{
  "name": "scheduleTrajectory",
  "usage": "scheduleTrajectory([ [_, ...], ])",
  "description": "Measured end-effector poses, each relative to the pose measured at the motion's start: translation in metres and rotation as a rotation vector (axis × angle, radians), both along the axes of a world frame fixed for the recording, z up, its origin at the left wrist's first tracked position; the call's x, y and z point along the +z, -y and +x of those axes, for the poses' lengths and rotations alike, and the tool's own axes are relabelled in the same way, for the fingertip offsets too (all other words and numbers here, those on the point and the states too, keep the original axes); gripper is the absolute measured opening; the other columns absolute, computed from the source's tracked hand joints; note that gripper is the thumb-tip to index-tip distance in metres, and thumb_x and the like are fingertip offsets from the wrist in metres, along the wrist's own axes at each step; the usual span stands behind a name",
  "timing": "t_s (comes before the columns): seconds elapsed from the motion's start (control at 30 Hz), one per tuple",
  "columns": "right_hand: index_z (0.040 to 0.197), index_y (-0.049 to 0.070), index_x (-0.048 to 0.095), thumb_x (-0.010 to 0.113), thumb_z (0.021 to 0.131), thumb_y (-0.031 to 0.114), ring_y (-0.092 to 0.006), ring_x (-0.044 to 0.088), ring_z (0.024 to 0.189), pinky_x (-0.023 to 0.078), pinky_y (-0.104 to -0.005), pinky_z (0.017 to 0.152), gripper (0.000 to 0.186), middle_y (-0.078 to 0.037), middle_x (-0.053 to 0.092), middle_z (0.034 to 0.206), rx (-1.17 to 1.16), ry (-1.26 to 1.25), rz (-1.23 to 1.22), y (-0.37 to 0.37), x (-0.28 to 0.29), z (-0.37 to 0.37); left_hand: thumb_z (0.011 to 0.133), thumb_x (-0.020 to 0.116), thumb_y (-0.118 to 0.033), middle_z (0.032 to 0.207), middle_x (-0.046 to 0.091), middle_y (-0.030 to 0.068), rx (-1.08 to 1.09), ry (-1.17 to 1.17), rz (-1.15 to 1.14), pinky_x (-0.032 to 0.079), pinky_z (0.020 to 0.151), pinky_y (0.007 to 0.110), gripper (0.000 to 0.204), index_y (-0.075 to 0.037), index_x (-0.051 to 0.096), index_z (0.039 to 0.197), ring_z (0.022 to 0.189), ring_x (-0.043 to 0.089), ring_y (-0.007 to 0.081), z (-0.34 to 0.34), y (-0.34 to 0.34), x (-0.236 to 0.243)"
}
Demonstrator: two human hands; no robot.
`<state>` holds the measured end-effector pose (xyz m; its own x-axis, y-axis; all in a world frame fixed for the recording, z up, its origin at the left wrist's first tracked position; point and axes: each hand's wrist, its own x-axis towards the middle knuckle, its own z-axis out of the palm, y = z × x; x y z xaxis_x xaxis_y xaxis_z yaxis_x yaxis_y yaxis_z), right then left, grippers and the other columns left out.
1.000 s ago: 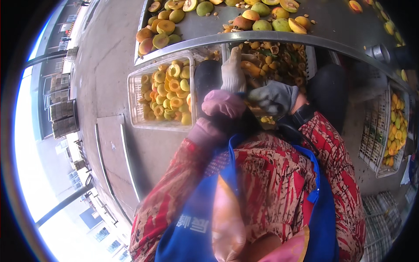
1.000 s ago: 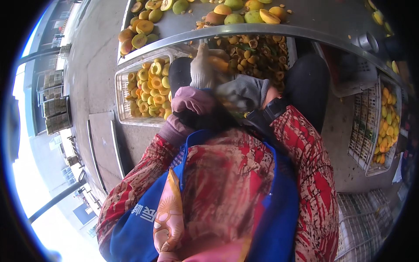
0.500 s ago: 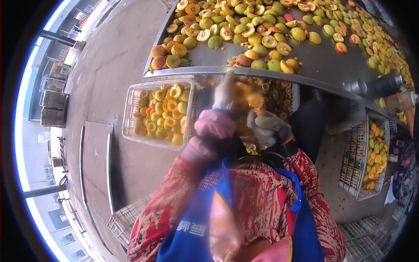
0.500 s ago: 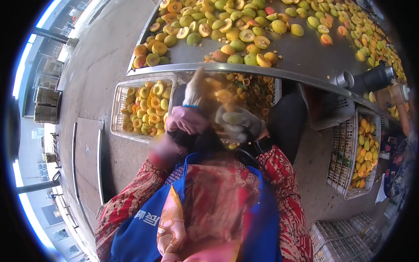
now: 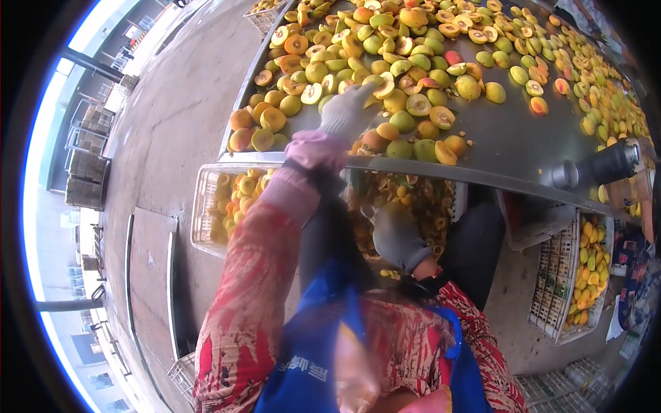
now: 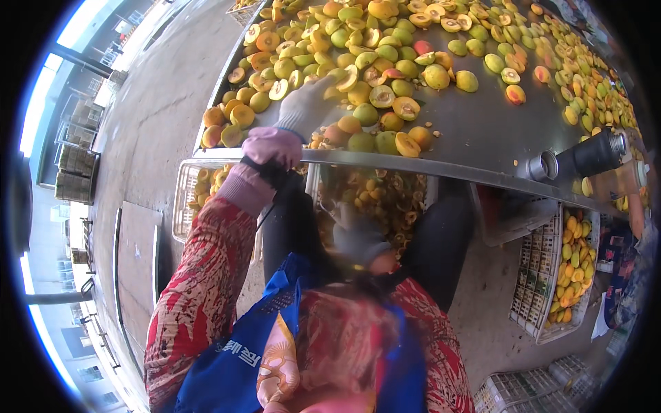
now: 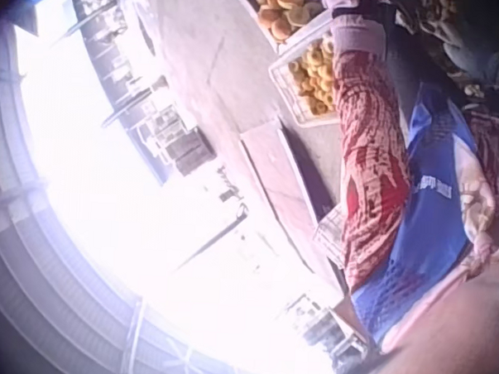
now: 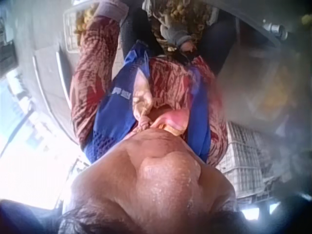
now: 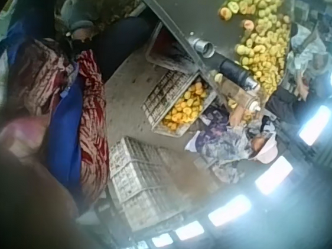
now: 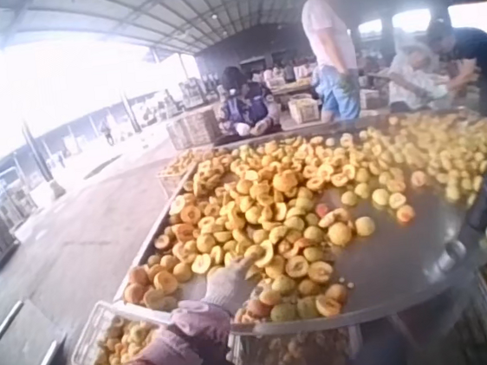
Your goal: Pitting and sorting apricots at a processing table in a warehouse setting.
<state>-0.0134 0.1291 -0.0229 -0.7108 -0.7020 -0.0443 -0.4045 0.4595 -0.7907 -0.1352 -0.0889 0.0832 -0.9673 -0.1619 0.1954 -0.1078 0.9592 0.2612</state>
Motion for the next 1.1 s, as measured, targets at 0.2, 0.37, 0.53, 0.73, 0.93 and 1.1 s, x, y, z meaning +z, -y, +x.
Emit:
scheduleTrajectory([
  [0.2,0.114,0.009,0.053,0.054,0.083,0.016,-0.0382,0.060,0.068,0.048,-0.0470,0.064,0.032,-0.018,0.062,0.076,-0.147,0.039,-0.248,0.003,0.003,-0.011,0.067,0.073,-0.017,0.113,0.056,0.0097,-0.142,0.178,-0.190,0.050,0.078,0.038,0.047,-0.011,0.057,0.110,0.098,0.059,0.0302,-0.064,0.006,-0.015],
  [0.37,0.111,0.007,0.056,0.054,0.094,0.022,-0.0049,0.051,0.067,0.044,-0.0253,0.058,0.023,0.004,0.053,0.074,-0.364,0.912,-0.539,-0.003,0.070,-0.028,0.075,0.066,-0.009,0.102,0.062,0.0057,-0.471,0.012,0.417,0.050,0.079,0.034,0.024,-0.013,0.067,0.099,0.094,0.062,0.0235,0.003,0.008,-0.013],
  [0.53,0.110,0.006,0.058,0.055,0.093,0.019,-0.0045,0.054,0.076,0.047,-0.0220,0.065,0.022,0.002,0.059,0.087,-0.342,0.633,-0.901,0.000,0.066,-0.031,0.074,0.067,0.006,0.121,0.056,0.0104,-0.534,0.044,0.597,0.047,0.090,0.032,0.041,-0.007,0.062,0.112,0.108,0.057,0.0206,0.107,-0.047,0.001],
  [0.73,0.101,0.005,0.059,0.058,0.090,0.014,-0.0084,0.058,0.086,0.049,-0.0252,0.077,0.014,-0.004,0.062,0.101,-0.247,0.957,-1.033,0.015,0.026,-0.018,0.095,0.044,-0.039,0.105,0.063,0.0101,0.285,0.020,1.479,0.048,0.077,0.029,0.043,-0.005,0.059,0.118,0.091,0.059,0.0183,0.147,-0.085,-0.028],
  [0.93,0.101,0.005,0.054,0.053,0.092,0.011,-0.0050,0.052,0.080,0.045,-0.0253,0.069,0.010,0.003,0.059,0.086,-0.373,0.379,-0.411,0.013,0.015,-0.013,0.094,0.046,-0.039,0.094,0.063,0.0121,0.477,-0.036,1.455,0.049,0.069,0.030,0.041,-0.004,0.061,0.106,0.076,0.060,0.0191,0.147,-0.082,-0.069],
  [1.1,0.100,0.003,0.053,0.054,0.090,0.016,-0.0212,0.060,0.077,0.046,-0.0339,0.068,0.016,-0.010,0.063,0.084,-0.301,0.326,-0.233,0.001,0.035,0.017,0.095,0.044,-0.032,0.097,0.061,0.0148,0.527,-0.200,2.136,0.053,0.071,0.038,0.035,-0.003,0.052,0.113,0.080,0.062,0.0279,0.147,-0.082,-0.066],
])
